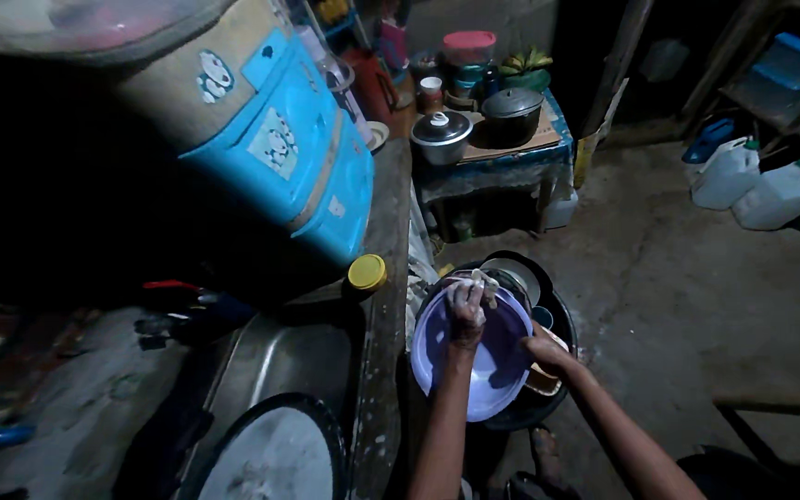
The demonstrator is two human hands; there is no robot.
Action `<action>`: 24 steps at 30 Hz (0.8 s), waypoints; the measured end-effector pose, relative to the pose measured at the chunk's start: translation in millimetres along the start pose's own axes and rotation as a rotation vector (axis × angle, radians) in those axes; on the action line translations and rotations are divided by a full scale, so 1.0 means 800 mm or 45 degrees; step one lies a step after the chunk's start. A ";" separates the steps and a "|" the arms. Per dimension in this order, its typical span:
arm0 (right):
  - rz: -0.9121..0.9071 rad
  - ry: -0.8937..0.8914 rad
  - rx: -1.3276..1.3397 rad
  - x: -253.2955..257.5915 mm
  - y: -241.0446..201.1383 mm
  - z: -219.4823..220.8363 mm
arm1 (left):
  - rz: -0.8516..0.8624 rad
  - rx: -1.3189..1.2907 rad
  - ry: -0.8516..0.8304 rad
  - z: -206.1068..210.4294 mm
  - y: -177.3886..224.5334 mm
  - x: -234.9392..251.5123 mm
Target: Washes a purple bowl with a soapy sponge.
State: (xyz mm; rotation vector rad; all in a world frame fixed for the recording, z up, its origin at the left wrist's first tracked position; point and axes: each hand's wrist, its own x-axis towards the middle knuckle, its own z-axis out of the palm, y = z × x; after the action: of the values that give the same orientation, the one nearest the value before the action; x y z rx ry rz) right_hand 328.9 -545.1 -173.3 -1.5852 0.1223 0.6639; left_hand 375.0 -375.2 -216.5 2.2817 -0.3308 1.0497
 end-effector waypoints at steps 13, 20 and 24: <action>-0.144 0.073 0.079 -0.016 0.024 0.031 | -0.340 0.000 -0.163 -0.040 -0.001 0.003; -0.152 0.095 0.053 -0.013 0.018 0.031 | -0.094 0.128 -0.108 -0.032 -0.033 0.009; -0.123 0.078 0.055 -0.012 0.018 0.034 | -0.075 0.046 -0.192 -0.029 -0.012 -0.004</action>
State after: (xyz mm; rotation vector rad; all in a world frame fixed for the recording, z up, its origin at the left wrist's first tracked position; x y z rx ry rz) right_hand 304.8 -524.3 -180.7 -1.5602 0.1042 0.5345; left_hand 363.4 -353.3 -211.4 2.3944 -0.3053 0.8625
